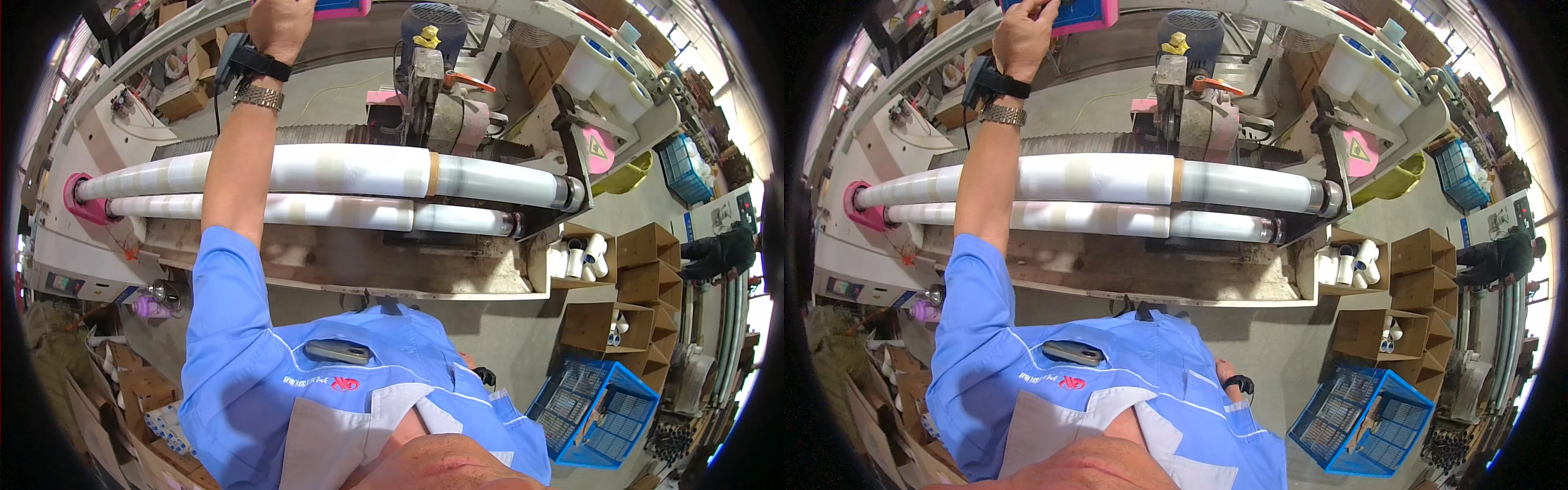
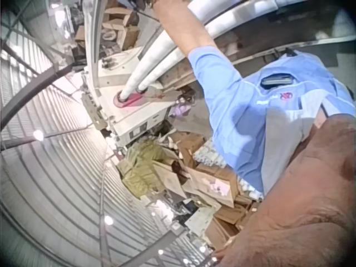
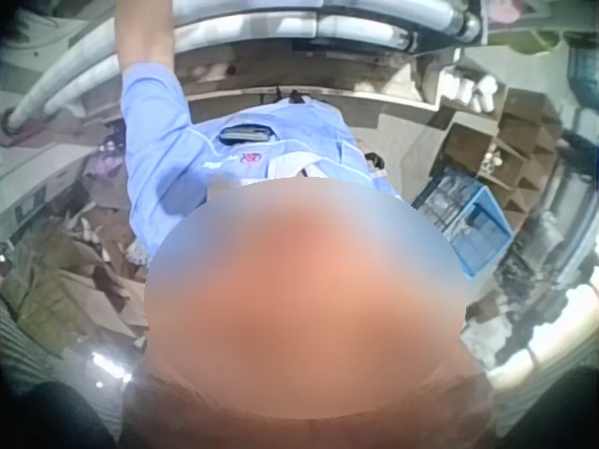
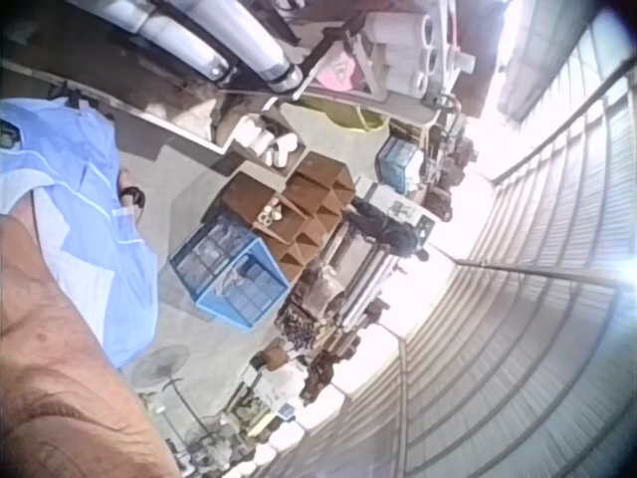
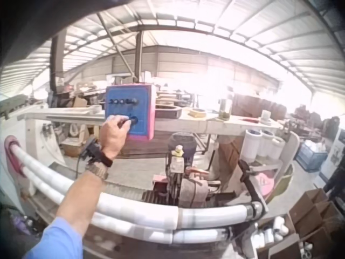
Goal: The person removes finished rolls of film from a machine, places them into cardboard boxes, and then loads new cardboard tubes onto the spindles to restart the process.
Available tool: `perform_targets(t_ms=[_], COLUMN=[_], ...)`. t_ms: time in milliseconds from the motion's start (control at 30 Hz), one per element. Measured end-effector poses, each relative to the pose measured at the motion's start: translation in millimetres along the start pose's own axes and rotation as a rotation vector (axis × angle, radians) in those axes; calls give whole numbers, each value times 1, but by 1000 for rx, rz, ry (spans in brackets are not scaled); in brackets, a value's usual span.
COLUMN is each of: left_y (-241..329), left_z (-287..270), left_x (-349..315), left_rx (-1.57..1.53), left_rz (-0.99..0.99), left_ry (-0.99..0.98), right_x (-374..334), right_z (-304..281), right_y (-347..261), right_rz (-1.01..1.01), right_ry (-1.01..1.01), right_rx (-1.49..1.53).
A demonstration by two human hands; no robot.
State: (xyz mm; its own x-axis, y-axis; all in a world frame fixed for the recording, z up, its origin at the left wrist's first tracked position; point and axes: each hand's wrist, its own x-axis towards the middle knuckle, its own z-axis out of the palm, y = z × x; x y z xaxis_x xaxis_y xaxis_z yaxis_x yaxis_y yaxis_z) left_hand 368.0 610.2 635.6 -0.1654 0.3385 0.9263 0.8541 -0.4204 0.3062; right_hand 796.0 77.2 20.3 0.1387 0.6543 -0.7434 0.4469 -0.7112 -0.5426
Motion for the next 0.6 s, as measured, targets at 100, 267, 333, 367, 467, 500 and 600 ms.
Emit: perform_targets(t_ms=[100,267,333,367,467,500,600], left_y=[-17,14,17,13,-2,3,13], left_z=[-7,-7,-3,-2,0,2,-3], left_x=[2,-1,-1,0,3,4,19], left_rx=[1,-159,-148,-144,-139,-143,-111], left_rz=[-57,267,235,225,194,197,254], left_ry=[-34,-94,-45,-16,-93,-97,89], right_x=[-3,-17,-19,-17,-14,-13,-2], right_z=[15,15,17,16,12,10,-14], right_y=[0,-13,-13,-15,-27,-40,-115], right_rz=[48,107,103,98,68,47,-108], right_ry=[76,108,95,90,92,94,45], right_rx=[205,174,149,139,137,159,367])
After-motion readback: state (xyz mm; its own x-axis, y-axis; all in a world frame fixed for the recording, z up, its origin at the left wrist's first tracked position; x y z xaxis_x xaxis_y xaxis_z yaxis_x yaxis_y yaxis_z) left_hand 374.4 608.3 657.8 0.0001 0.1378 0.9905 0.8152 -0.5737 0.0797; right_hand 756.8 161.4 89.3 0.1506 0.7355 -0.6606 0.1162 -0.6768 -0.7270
